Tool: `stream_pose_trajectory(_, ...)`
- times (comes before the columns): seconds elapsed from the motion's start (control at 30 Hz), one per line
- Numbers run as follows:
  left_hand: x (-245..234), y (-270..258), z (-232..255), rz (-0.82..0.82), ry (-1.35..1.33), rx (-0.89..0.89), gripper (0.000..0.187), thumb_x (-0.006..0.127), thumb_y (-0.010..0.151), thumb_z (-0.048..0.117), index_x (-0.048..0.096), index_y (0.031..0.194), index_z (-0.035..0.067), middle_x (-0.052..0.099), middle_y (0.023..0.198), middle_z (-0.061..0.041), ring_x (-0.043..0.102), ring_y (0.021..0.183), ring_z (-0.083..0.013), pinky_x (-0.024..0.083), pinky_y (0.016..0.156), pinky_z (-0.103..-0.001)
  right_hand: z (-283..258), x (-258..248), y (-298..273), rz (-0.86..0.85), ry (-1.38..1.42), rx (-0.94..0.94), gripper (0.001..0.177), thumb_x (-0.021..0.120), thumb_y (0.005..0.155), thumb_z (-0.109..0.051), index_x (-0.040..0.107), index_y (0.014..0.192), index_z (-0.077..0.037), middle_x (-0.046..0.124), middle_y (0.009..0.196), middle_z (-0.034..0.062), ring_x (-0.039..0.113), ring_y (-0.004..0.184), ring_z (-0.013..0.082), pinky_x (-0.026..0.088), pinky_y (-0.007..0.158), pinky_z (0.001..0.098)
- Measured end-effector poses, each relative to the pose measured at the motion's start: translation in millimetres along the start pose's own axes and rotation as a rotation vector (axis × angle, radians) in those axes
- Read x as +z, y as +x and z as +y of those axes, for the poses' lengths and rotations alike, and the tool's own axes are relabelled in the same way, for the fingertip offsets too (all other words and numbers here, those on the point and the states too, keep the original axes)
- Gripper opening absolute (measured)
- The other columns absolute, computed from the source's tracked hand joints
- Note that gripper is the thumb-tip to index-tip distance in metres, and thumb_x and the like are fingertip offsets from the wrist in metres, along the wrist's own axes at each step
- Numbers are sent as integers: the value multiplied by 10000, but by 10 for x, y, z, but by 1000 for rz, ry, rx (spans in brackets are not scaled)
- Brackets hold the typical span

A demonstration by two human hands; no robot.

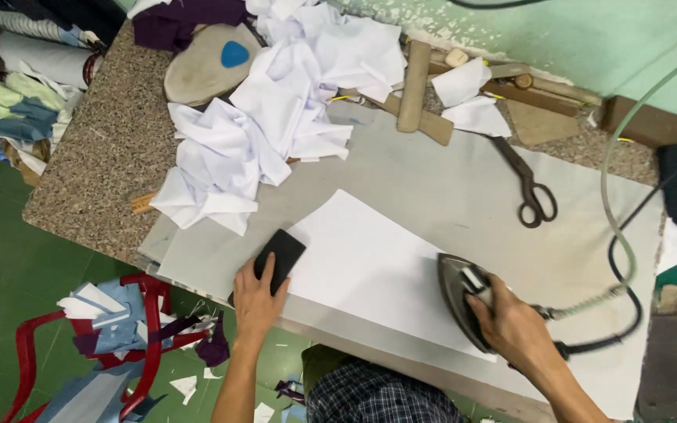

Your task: The person irons a white fabric piece on a table using a steam iron and a black pressing block. They then use scissors to trim the edges of the fabric. After cutting, the person folds the fabric and irons it again.

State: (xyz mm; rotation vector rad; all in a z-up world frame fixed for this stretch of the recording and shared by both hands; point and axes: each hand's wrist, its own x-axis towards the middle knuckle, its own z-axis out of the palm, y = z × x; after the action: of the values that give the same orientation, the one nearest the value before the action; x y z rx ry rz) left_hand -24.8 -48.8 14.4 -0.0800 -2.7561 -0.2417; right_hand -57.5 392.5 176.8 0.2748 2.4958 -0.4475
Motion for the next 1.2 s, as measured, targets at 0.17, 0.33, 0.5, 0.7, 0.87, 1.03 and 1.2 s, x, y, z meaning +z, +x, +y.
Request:
stream_pose_trajectory(0.17, -254, -209, -569, -31, 3, -133, 638, 737, 896, 415, 597, 1422, 81, 553, 1236, -273, 560, 1046, -406, 555, 853, -526, -1326, 625, 413, -117, -91, -398, 457, 436, 1022, -494, 422, 1331, -157, 729, 1011, 176, 726, 717, 395, 606, 610, 536)
stream_pose_trajectory(0.33, -334, -597, -803, -441, -182, 10, 759, 687, 885, 568, 443, 1528, 247, 496, 1348, -272, 526, 1215, -377, 588, 909, -593, -2220, 1294, 773, -143, -232, -693, 596, 422, 1056, -513, 406, 1415, -38, 660, 977, 242, 670, 685, 466, 558, 505, 586)
stream_pose_trajectory(0.5, -353, -387, -365, -580, -241, 432, 605, 634, 986, 501, 515, 1472, 160, 494, 1357, -262, 511, 1219, -433, 512, 957, -542, -2568, 1434, 961, 125, -295, -849, 553, 548, 1015, -603, 541, 1085, -54, 631, 708, 132, 623, 488, 332, 480, 355, 451)
stream_pose_trajectory(0.7, -6, 167, 50, -530, -338, 667, 756, 870, 754, 378, 563, 1421, 195, 523, 1274, -205, 534, 1087, -359, 497, 885, -451, -2565, 1246, 1301, 388, -413, -945, 556, 532, 1028, -591, 596, 1040, -38, 603, 617, 84, 584, 405, 273, 413, 294, 388)
stream_pose_trajectory(0.87, 102, 557, 177, -384, -419, 706, 608, 859, 775, 239, 627, 1330, 154, 585, 1183, -227, 571, 1068, -348, 474, 998, -483, -2516, 1049, 1536, 439, -422, -951, 522, 551, 1025, -590, 590, 996, -70, 588, 607, 74, 561, 395, 267, 403, 299, 390)
stream_pose_trajectory(1.03, 133, 649, 162, -440, -416, 677, 704, 877, 762, 467, 626, 1349, 171, 585, 1254, -205, 563, 1156, -352, 441, 1067, -496, -2485, 906, 1732, 423, -406, -926, 524, 562, 1013, -610, 600, 980, -88, 588, 608, 75, 567, 408, 291, 424, 318, 420)
stream_pose_trajectory(1.2, 110, 681, 168, -434, -447, 636, 645, 826, 825, 529, 642, 1324, 164, 593, 1278, -203, 562, 1196, -352, 452, 1063, -490, -2469, 834, 1859, 441, -423, -945, 538, 574, 1016, -614, 578, 945, -81, 577, 607, 71, 550, 400, 281, 410, 319, 406)
